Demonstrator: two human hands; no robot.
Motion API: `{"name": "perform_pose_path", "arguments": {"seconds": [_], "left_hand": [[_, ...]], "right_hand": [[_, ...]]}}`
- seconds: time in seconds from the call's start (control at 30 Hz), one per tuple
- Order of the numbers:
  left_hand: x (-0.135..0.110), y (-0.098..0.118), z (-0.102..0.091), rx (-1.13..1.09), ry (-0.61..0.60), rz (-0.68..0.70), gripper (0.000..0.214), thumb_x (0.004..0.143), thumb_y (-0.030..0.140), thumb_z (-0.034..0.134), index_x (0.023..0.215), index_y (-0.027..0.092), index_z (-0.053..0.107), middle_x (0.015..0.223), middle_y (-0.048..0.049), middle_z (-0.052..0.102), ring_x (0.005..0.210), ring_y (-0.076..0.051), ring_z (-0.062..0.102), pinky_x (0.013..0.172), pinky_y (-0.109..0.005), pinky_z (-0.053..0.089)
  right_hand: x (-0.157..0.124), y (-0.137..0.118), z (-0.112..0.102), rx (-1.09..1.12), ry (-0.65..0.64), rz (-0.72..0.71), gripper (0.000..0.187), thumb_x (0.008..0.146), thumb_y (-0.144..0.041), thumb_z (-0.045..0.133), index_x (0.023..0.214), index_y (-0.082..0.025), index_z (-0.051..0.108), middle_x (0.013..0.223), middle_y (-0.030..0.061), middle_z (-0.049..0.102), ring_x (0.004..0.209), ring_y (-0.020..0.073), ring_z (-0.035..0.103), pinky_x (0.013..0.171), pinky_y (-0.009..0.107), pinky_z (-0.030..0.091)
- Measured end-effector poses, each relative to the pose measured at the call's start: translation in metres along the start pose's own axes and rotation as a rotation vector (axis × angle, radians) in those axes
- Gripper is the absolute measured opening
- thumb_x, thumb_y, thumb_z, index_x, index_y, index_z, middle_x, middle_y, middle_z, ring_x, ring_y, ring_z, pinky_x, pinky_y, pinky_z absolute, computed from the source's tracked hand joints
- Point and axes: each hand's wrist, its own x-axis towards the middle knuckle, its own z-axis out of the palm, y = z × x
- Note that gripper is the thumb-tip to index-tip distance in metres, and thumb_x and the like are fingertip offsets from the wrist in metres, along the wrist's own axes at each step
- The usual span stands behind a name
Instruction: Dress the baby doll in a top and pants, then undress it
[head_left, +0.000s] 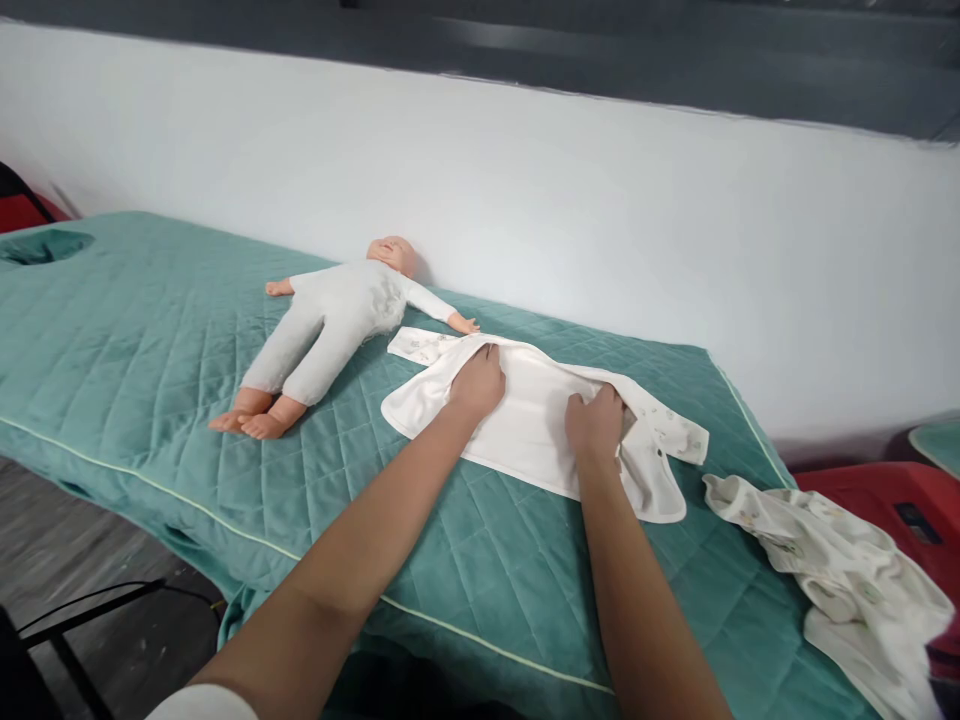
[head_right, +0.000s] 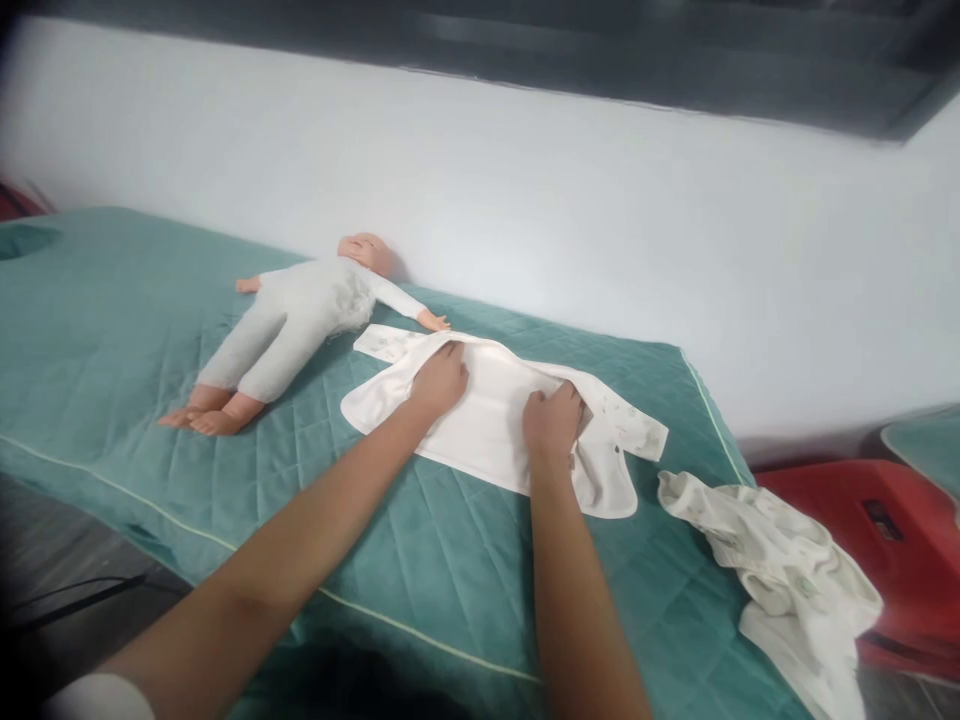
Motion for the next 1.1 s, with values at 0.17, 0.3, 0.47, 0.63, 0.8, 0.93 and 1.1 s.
{"name": "perform_pose_path", "arguments": {"seconds": [0.17,0.3,0.47,0.63,0.8,0.93,1.1], "left_hand": [[-0.012,0.006,0.002,0.042,-0.070,0.028,0.042,0.101,0.022,0.036,0.133,0.005,0.056,0.141,-0.0210,0.058,0.137,-0.028,0.051,0.117,-0.040,0.039],[-0.031,0.010,0.003,0.102,-0.112,0.058,0.063,0.104,0.037,0.031,0.149,-0.006,0.038,0.160,-0.0261,0.034,0.152,-0.034,0.029,0.124,-0.047,0.026],[-0.060,0.011,-0.002,0.122,-0.134,0.137,0.065,0.104,0.044,0.027,0.152,0.000,0.038,0.163,-0.0203,0.030,0.155,-0.032,0.023,0.127,-0.048,0.020],[-0.095,0.009,-0.013,0.111,-0.104,0.183,0.060,0.105,0.043,0.025,0.152,0.012,0.044,0.163,-0.0131,0.034,0.153,-0.031,0.028,0.125,-0.049,0.025],[-0.130,0.004,-0.026,0.103,-0.045,0.238,0.056,0.105,0.045,0.029,0.150,0.017,0.047,0.162,-0.0111,0.038,0.152,-0.030,0.030,0.123,-0.050,0.030],[-0.157,-0.002,-0.040,0.095,-0.027,0.263,0.052,0.106,0.045,0.029,0.149,0.024,0.050,0.161,-0.0072,0.040,0.151,-0.030,0.033,0.122,-0.054,0.031],[-0.184,-0.012,-0.054,0.086,-0.030,0.261,0.050,0.106,0.045,0.031,0.150,0.027,0.048,0.161,-0.0046,0.039,0.150,-0.028,0.035,0.122,-0.056,0.031]], "right_hand": [[-0.013,-0.001,0.004,-0.183,-0.052,-0.247,0.053,0.090,-0.021,0.037,0.134,0.005,0.054,0.146,0.0262,0.052,0.140,0.0330,0.041,0.118,0.043,0.027],[-0.027,-0.005,0.005,-0.312,-0.097,-0.376,0.053,0.096,-0.022,0.036,0.139,0.005,0.052,0.150,0.0258,0.049,0.145,0.0310,0.038,0.121,0.044,0.022],[-0.041,-0.008,0.003,-0.397,-0.226,-0.425,0.060,0.103,-0.037,0.029,0.150,-0.001,0.042,0.160,0.0239,0.036,0.151,0.0319,0.030,0.122,0.048,0.018],[-0.055,-0.003,-0.006,-0.432,-0.308,-0.407,0.066,0.105,-0.047,0.026,0.157,-0.008,0.033,0.166,0.0195,0.025,0.154,0.0341,0.022,0.122,0.054,0.017],[-0.080,0.007,-0.018,-0.476,-0.272,-0.429,0.067,0.104,-0.050,0.032,0.158,-0.011,0.034,0.165,0.0225,0.025,0.153,0.0372,0.022,0.121,0.053,0.022],[-0.104,0.015,-0.033,-0.497,-0.233,-0.447,0.065,0.104,-0.050,0.033,0.157,-0.012,0.036,0.163,0.0236,0.029,0.153,0.0354,0.025,0.122,0.051,0.022],[-0.133,0.029,-0.051,-0.501,-0.229,-0.385,0.065,0.104,-0.051,0.032,0.157,-0.015,0.037,0.164,0.0206,0.028,0.154,0.0343,0.024,0.121,0.055,0.025]]}}
